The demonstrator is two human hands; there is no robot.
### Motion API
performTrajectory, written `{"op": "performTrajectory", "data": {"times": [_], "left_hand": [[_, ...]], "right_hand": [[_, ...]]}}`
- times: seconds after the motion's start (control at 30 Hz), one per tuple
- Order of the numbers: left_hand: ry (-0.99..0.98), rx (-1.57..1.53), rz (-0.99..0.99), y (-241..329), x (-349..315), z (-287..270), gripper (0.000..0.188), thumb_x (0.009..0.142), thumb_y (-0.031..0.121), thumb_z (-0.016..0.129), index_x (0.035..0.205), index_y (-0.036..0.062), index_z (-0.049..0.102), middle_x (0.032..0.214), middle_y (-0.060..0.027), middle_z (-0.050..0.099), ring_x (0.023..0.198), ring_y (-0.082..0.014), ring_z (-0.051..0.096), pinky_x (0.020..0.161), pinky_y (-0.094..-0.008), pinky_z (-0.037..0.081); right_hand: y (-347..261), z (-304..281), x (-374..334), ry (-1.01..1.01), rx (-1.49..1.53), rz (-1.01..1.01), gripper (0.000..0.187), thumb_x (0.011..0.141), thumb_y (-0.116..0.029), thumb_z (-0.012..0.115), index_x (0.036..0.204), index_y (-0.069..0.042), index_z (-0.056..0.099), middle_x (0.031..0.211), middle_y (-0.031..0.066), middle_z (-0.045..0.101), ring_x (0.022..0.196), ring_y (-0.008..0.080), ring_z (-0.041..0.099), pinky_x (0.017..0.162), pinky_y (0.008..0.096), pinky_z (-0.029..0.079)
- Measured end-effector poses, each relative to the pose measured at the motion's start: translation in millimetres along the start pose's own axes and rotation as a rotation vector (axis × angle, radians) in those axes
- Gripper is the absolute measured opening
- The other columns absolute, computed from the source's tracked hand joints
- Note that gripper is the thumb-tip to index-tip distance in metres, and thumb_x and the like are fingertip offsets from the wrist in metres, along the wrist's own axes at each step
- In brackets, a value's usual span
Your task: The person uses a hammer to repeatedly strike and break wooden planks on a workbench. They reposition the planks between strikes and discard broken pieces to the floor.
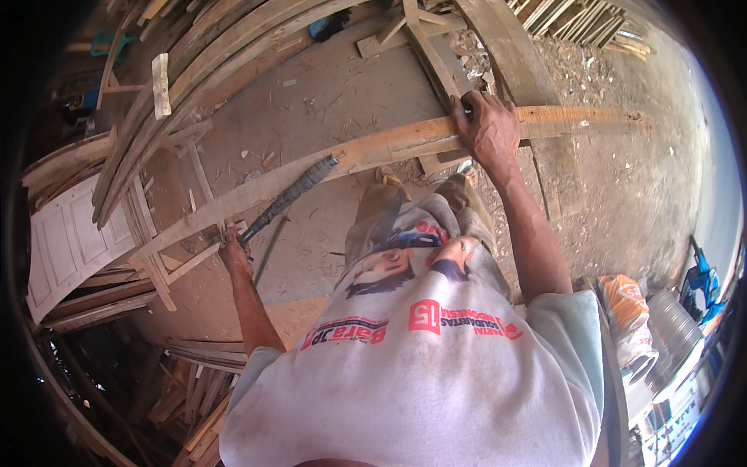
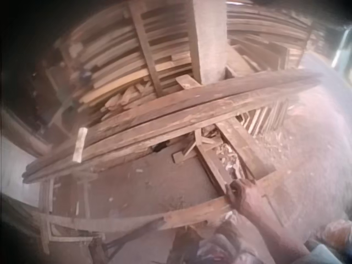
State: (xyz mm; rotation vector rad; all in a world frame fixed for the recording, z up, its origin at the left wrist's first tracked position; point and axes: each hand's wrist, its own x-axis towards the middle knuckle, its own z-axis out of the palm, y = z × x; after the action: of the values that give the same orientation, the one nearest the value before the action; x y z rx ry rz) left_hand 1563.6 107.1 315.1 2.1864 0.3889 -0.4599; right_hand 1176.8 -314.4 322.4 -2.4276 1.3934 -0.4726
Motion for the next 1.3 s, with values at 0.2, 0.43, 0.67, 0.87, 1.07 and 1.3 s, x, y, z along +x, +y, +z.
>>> {"op": "performTrajectory", "data": {"times": [0.2,0.43,0.67,0.87,1.07,1.3], "left_hand": [[0.019,-0.04,0.005,-12,16,2,0.047,0.088,0.042,0.079,0.114,0.0056,0.065,0.101,-0.0054,0.065,0.087,-0.0177,0.06,0.071,-0.038,0.049],[0.003,-0.028,0.014,-10,13,2,0.043,0.089,0.043,0.077,0.108,0.0065,0.068,0.1,-0.0042,0.064,0.086,-0.0181,0.059,0.07,-0.0375,0.047],[0.049,0.013,-0.021,3,1,8,0.048,0.089,0.043,0.076,0.113,0.0029,0.067,0.107,-0.008,0.064,0.094,-0.0218,0.059,0.076,-0.0402,0.047],[0.056,0.0,-0.015,-3,8,6,0.053,0.087,0.043,0.078,0.119,0.0026,0.067,0.111,-0.0081,0.064,0.098,-0.0232,0.058,0.077,-0.0422,0.046],[0.039,0.007,-0.002,-6,10,4,0.049,0.088,0.041,0.077,0.118,0.0032,0.068,0.111,-0.0078,0.065,0.098,-0.0225,0.058,0.077,-0.0415,0.046],[0.057,-0.028,-0.001,-2,3,8,0.046,0.089,0.04,0.077,0.113,0.002,0.068,0.109,-0.0094,0.065,0.103,-0.0244,0.061,0.083,-0.0435,0.049]], "right_hand": [[-1,0,0,0.041,-0.009,-0.041,0.031,0.096,-0.037,0.066,0.096,-0.007,0.073,0.088,0.0145,0.072,0.083,0.0333,0.069,0.086,0.0423,0.049],[0,1,1,0.024,-0.021,-0.027,0.027,0.096,-0.034,0.067,0.096,-0.008,0.074,0.092,0.0112,0.073,0.082,0.0322,0.068,0.085,0.0427,0.047],[0,0,2,0.014,0.001,-0.017,0.027,0.095,-0.034,0.067,0.095,-0.007,0.074,0.091,0.0113,0.073,0.082,0.0322,0.068,0.086,0.042,0.048],[0,1,2,0.005,-0.004,-0.008,0.028,0.095,-0.034,0.067,0.096,-0.007,0.074,0.093,0.012,0.073,0.084,0.0324,0.068,0.088,0.0412,0.048],[-3,-2,3,0.005,-0.011,-0.008,0.027,0.095,-0.033,0.067,0.096,-0.007,0.074,0.093,0.0121,0.073,0.085,0.0326,0.069,0.087,0.0426,0.049],[-3,-3,3,0.007,0.004,-0.015,0.027,0.096,-0.032,0.067,0.095,-0.007,0.074,0.093,0.0124,0.073,0.085,0.0332,0.069,0.088,0.0433,0.049]]}}
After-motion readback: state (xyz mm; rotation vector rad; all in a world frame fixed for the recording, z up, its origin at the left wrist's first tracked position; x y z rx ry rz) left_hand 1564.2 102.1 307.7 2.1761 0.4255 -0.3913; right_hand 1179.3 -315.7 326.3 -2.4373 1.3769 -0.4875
